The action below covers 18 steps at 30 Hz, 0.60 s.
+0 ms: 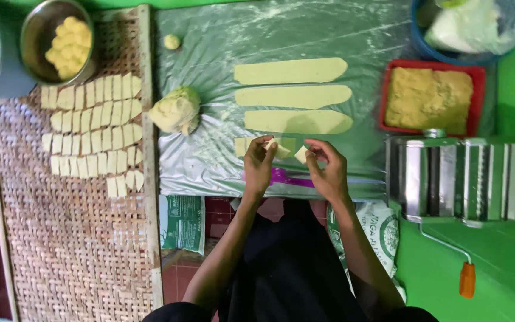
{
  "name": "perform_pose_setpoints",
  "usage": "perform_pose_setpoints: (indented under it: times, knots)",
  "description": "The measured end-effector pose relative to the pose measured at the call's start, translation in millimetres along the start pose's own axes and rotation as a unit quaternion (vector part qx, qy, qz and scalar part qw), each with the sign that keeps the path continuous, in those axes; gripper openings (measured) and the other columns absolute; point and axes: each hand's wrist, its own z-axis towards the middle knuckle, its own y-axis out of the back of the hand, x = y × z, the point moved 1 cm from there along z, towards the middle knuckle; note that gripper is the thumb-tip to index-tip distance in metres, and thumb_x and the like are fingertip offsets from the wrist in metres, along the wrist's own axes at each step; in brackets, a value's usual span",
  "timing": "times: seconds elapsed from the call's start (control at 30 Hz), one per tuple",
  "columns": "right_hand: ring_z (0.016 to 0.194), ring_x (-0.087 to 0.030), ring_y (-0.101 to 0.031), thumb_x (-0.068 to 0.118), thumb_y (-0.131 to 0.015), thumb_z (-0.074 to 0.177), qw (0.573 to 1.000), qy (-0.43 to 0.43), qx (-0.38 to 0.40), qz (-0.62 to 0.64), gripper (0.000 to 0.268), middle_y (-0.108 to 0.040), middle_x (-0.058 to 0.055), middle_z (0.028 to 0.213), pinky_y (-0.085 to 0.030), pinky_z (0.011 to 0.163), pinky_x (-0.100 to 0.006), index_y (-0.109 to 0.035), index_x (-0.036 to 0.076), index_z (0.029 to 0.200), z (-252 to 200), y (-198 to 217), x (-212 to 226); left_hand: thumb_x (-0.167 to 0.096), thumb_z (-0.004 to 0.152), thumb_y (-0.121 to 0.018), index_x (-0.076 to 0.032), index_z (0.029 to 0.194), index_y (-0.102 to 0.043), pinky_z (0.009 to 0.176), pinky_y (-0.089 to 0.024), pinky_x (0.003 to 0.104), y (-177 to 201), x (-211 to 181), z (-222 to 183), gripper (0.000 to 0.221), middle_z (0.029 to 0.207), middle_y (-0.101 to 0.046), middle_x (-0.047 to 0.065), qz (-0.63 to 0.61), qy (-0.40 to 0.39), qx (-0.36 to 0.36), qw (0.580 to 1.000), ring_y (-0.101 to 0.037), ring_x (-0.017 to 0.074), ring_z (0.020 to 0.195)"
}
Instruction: Flatten dough with a manual machine, cut it into strips, and fold them into shapes.
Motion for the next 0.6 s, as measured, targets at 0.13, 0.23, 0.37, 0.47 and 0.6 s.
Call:
perform_pose_setpoints:
  times: [0.13, 0.23, 0.37, 0.47, 0.6]
  knots:
    - [0.088, -0.023, -0.071, -0.005, -0.07, 0.089, 0.998, 0.007, 0.058, -0.011, 0.026, -0.07, -0.014, 0.09, -0.059, 0.076, -0.031, -0.077, 0.006, 0.111, 0.8, -52.7, 24.5, -0.012, 0.094, -0.076, -0.003, 0.119, -0.067, 0.085, -0.052, 0.038, 62.9, 8.0, 2.4, 0.028, 0.093, -0.061, 0.005, -0.008, 0.007, -0.046, 0.999, -0.06, 0.0141, 0.086]
    - [0.082, -0.015, -0.068, 0.002, -0.07, 0.092, 0.992, -0.016, 0.122, 0.002, 0.017, -0.073, -0.012, 0.091, -0.059, 0.074, -0.03, -0.078, 0.006, 0.106, -4.1, -102.4, 32.5, -0.01, 0.096, -0.074, -0.003, 0.125, -0.067, 0.075, -0.058, 0.036, 115.2, -3.8, -3.6, 0.03, 0.097, -0.058, 0.009, -0.053, 0.039, -0.07, 0.995, -0.055, 0.0117, 0.078]
    - [0.077, -0.011, -0.064, 0.004, -0.071, 0.093, 0.98, -0.048, 0.188, 0.044, 0.014, -0.073, -0.013, 0.091, -0.06, 0.071, -0.029, -0.076, 0.004, 0.106, -15.8, -184.0, 39.5, -0.003, 0.098, -0.068, -0.005, 0.131, -0.066, 0.077, -0.061, 0.03, 189.5, -36.5, -15.1, 0.033, 0.091, -0.058, 0.004, -0.122, 0.048, -0.067, 0.989, -0.061, 0.0105, 0.08]
    - [0.076, -0.012, -0.066, 0.006, -0.073, 0.092, 0.966, -0.063, 0.24, 0.066, 0.015, -0.073, -0.014, 0.092, -0.062, 0.071, -0.03, -0.075, 0.002, 0.106, -30.6, -250.5, 50.0, -0.006, 0.097, -0.068, -0.007, 0.127, -0.07, 0.074, -0.061, 0.028, 257.6, -36.2, -24.5, 0.03, 0.081, -0.05, 0.001, -0.094, 0.055, -0.087, 0.99, -0.055, 0.009, 0.075]
    - [0.074, -0.013, -0.068, 0.009, -0.076, 0.092, 0.934, -0.114, 0.322, 0.103, 0.017, -0.072, -0.013, 0.088, -0.064, 0.068, -0.031, -0.075, -0.001, 0.106, -52.9, -343.8, 73.4, -0.031, 0.1, -0.068, -0.011, 0.111, -0.081, 0.082, -0.052, 0.036, 343.0, -16.0, -41.9, 0.026, 0.081, -0.064, 0.007, -0.065, 0.096, -0.13, 0.985, -0.054, 0.0143, 0.084]
